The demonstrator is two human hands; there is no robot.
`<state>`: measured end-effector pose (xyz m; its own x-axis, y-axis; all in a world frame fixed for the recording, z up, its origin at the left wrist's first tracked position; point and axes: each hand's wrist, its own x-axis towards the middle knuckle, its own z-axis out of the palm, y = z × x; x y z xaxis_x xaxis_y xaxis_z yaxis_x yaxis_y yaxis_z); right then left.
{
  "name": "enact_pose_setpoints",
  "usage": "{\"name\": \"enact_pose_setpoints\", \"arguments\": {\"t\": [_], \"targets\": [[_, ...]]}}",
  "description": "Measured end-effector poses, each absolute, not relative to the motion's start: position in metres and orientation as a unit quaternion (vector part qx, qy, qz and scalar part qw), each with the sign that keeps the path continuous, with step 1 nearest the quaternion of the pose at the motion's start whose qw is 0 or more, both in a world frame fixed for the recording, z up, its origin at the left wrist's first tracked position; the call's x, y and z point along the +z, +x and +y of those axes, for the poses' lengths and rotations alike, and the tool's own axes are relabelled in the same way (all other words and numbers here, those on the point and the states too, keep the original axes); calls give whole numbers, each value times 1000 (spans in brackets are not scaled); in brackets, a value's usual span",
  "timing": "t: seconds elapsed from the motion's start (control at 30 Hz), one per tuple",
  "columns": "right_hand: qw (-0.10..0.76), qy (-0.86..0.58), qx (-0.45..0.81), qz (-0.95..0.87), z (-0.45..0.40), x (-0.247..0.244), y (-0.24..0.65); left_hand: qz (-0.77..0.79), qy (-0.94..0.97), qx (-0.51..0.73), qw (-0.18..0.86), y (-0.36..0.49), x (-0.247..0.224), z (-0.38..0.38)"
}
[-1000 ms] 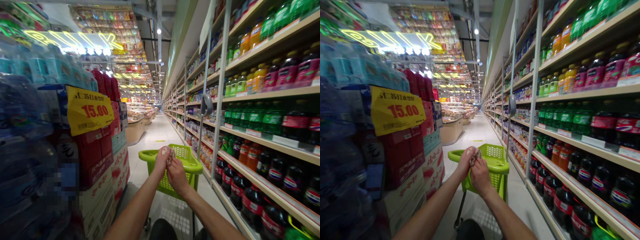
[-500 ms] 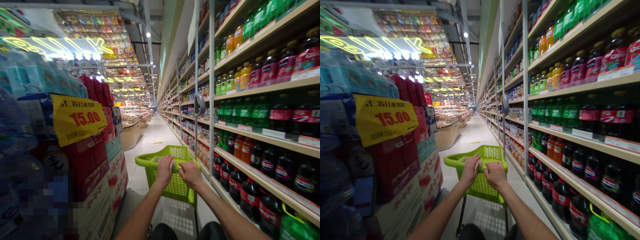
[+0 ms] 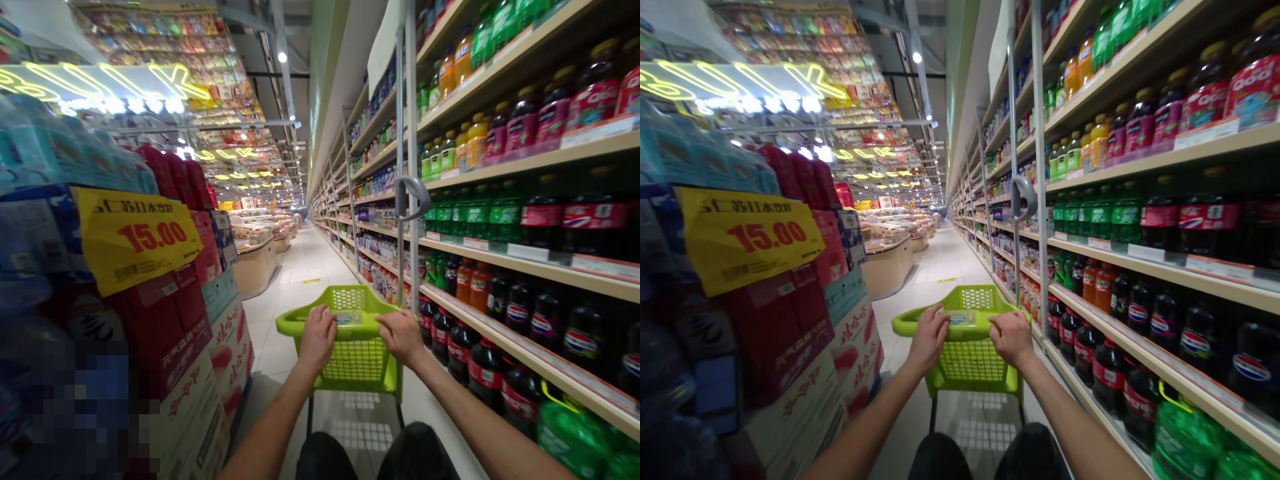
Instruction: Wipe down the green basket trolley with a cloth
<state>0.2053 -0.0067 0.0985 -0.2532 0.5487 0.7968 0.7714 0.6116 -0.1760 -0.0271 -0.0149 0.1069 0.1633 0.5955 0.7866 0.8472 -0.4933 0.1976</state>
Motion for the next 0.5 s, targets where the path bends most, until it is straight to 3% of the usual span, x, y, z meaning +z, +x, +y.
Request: {"name": "enact_pose_setpoints", "arguments": {"t": [0.23, 0.5], "targets": [[447, -414, -124, -783, -7, 98, 217, -557, -654, -485, 164, -82, 108, -1], [454, -405, -110, -786, -7, 99, 216, -433, -765, -461, 122, -14, 99, -1]]}}
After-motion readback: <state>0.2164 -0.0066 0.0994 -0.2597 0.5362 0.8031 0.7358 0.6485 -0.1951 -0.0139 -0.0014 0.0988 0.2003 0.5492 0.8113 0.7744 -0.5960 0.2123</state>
